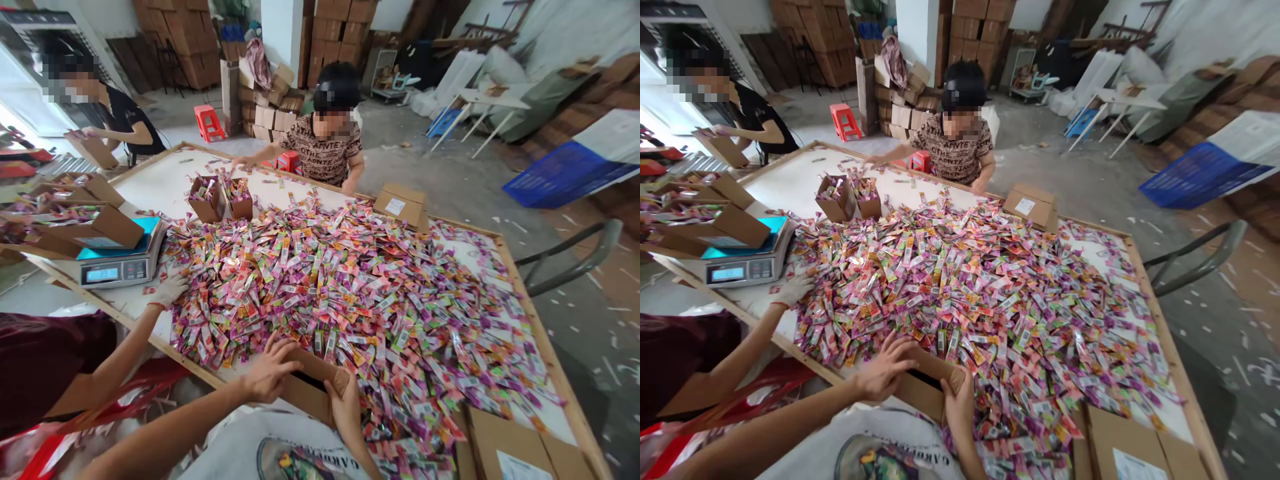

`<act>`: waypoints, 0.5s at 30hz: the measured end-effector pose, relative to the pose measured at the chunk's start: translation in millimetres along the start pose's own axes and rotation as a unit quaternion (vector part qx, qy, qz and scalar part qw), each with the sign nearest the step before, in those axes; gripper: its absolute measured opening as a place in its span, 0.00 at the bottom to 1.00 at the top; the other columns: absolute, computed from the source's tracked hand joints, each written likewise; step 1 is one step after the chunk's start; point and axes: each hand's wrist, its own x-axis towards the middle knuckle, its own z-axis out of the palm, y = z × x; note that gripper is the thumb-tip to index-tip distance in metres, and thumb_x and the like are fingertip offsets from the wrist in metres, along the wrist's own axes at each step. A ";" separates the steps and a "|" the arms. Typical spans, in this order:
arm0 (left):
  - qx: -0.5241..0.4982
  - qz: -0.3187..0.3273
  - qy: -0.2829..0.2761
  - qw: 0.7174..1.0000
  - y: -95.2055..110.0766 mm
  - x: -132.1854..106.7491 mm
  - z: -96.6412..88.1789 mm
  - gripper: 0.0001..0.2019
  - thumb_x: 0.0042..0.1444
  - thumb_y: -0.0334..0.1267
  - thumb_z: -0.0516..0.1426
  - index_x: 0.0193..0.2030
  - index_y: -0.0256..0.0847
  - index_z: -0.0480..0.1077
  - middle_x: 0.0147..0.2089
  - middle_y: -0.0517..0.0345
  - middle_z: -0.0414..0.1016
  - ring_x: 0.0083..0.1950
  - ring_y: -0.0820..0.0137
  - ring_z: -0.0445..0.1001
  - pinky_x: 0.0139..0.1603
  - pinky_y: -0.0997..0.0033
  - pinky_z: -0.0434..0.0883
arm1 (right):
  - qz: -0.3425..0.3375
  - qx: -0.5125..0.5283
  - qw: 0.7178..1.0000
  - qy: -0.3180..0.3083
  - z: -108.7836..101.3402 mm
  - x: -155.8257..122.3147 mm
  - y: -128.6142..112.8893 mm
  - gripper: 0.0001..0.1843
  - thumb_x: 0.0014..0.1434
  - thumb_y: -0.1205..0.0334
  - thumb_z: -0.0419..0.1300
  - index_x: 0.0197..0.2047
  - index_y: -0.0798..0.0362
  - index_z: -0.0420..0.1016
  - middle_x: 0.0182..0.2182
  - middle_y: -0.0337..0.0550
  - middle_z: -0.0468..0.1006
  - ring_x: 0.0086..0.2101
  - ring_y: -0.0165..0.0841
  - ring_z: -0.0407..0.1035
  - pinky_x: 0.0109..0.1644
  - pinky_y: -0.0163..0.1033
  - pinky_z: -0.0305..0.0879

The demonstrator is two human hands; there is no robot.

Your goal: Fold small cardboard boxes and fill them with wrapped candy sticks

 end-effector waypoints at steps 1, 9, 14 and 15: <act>0.020 0.043 -0.035 0.998 1.2 -0.2 -0.2 0.38 0.48 0.33 0.60 0.67 0.58 0.60 0.76 0.48 0.48 0.74 0.44 0.46 0.68 0.25 0.34 | 0.003 0.000 1.000 0.001 0.5 -2.2 2.5 0.30 0.48 0.40 0.62 0.48 0.50 0.67 0.45 0.50 0.77 0.47 0.47 0.71 0.54 0.51 0.66; -0.008 0.090 -0.076 0.993 22.2 9.2 -19.5 0.48 0.39 0.49 0.71 0.68 0.66 0.57 0.77 0.43 0.44 0.71 0.30 0.51 0.64 0.21 0.44 | -0.011 -0.024 1.000 0.002 -37.5 29.9 -20.2 0.36 0.60 0.35 0.48 0.59 0.55 0.65 0.58 0.60 0.69 0.60 0.50 0.63 0.63 0.56 0.59; -0.085 -0.196 0.161 0.963 10.9 -123.6 -77.0 0.41 0.39 0.55 0.70 0.64 0.66 0.65 0.75 0.48 0.48 0.72 0.30 0.45 0.66 0.22 0.42 | -0.265 -0.191 0.938 0.120 1.3 50.7 -64.4 0.45 0.58 0.47 0.62 0.72 0.56 0.51 0.69 0.64 0.52 0.68 0.58 0.43 0.69 0.68 0.40; -0.120 -0.265 0.237 0.927 8.8 -158.2 -84.3 0.40 0.38 0.54 0.70 0.62 0.64 0.68 0.75 0.50 0.48 0.73 0.31 0.45 0.68 0.24 0.44 | -0.303 -0.230 0.924 0.047 27.1 46.2 -65.2 0.45 0.55 0.50 0.65 0.71 0.52 0.55 0.69 0.62 0.53 0.68 0.61 0.43 0.68 0.71 0.39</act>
